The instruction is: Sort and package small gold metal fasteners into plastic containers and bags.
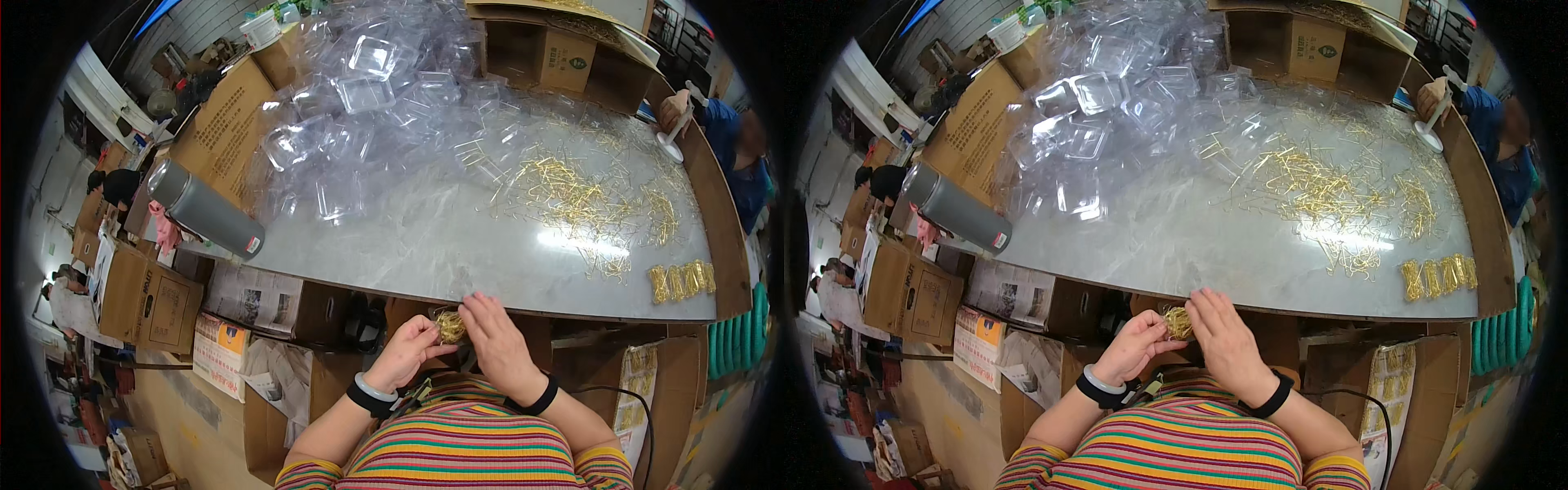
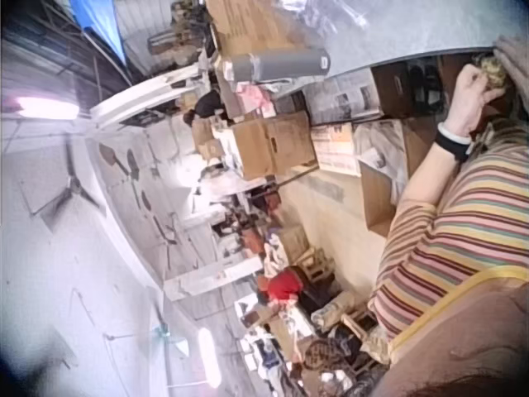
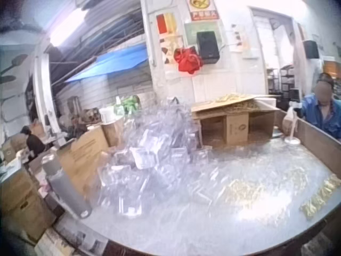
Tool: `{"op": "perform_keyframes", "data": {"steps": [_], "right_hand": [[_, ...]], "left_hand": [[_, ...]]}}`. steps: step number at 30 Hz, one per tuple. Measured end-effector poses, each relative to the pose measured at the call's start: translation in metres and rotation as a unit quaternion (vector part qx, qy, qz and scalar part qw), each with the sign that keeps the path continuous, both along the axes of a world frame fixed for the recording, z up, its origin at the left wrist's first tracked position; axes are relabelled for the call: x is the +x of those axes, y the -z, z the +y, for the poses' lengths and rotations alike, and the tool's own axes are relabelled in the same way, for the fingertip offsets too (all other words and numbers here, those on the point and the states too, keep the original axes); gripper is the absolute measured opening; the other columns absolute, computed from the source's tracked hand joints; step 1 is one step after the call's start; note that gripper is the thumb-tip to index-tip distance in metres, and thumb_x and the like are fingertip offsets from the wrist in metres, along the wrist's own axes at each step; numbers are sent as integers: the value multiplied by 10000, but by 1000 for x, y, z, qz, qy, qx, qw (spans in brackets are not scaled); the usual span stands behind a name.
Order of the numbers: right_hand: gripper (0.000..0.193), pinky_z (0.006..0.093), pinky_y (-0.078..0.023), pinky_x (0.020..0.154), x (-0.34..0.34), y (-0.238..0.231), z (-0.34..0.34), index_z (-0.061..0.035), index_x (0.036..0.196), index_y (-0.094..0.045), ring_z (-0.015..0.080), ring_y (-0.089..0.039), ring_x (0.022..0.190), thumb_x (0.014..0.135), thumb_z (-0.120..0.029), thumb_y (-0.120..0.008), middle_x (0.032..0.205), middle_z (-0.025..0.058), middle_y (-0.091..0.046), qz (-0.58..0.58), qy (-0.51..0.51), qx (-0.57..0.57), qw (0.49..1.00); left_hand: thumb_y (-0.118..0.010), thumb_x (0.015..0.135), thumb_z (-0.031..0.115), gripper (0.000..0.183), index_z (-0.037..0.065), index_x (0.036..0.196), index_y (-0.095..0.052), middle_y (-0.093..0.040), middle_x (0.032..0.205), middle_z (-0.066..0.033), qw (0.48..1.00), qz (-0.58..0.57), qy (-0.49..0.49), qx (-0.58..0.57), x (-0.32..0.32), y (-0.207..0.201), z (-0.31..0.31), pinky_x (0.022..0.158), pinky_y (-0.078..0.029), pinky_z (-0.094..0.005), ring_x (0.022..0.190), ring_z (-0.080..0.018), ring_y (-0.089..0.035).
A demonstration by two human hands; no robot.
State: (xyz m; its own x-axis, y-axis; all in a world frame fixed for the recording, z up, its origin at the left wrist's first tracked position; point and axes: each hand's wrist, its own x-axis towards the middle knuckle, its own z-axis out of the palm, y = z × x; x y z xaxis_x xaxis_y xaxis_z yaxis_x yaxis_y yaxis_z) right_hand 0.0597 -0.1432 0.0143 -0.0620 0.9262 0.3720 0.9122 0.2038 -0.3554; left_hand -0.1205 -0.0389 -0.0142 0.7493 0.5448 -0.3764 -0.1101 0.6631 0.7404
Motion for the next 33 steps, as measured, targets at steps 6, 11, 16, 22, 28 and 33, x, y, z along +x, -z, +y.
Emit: {"op": "perform_keyframes", "data": {"steps": [6,11,16,22,28,33], "right_hand": [[458,496,-388,1148,-13,7,-15,45,1303,-565,392,-480,1343,850,4,-618,1378,193,-534,91,-13,13,996],[395,498,-426,1109,-7,-11,-9,27,1281,-583,404,-522,1295,887,28,-624,1335,186,-567,159,11,65,985],[353,487,-430,1098,22,-12,17,35,1260,-588,421,-542,1253,908,39,-606,1288,196,-583,156,109,137,972],[410,491,-447,1070,40,5,31,48,1287,-557,427,-526,1254,879,49,-600,1300,208,-566,97,200,146,964],[490,508,-387,1123,39,3,27,29,1326,-540,418,-483,1302,839,47,-596,1330,196,-557,93,198,109,970],[476,517,-371,1134,42,-6,24,14,1321,-543,416,-473,1314,848,25,-598,1301,187,-564,82,182,76,977]], "left_hand": [[-464,1077,116,116,23,1022,-507,-623,1145,-119,999,38,7,11,-13,-15,-15,972,-573,-399,1060,-209,-658],[-476,1070,106,111,4,1048,-512,-622,1106,-107,988,31,44,145,0,-43,-6,913,-595,-367,1013,-197,-669],[-533,1048,122,127,-5,1045,-546,-629,1031,-101,955,65,39,286,60,-44,32,727,-574,-312,909,-201,-687],[-619,966,148,190,3,1071,-556,-632,1091,-182,587,288,-27,756,101,-36,25,798,-499,-425,989,-320,-649],[-548,1002,353,592,21,1478,-433,-405,1540,-195,534,288,1,795,98,-25,18,1126,-257,-556,1378,-408,-385],[-559,999,345,609,29,1498,-408,-362,1586,-154,524,288,42,800,97,-29,21,1139,-219,-600,1422,-409,-341]]}}
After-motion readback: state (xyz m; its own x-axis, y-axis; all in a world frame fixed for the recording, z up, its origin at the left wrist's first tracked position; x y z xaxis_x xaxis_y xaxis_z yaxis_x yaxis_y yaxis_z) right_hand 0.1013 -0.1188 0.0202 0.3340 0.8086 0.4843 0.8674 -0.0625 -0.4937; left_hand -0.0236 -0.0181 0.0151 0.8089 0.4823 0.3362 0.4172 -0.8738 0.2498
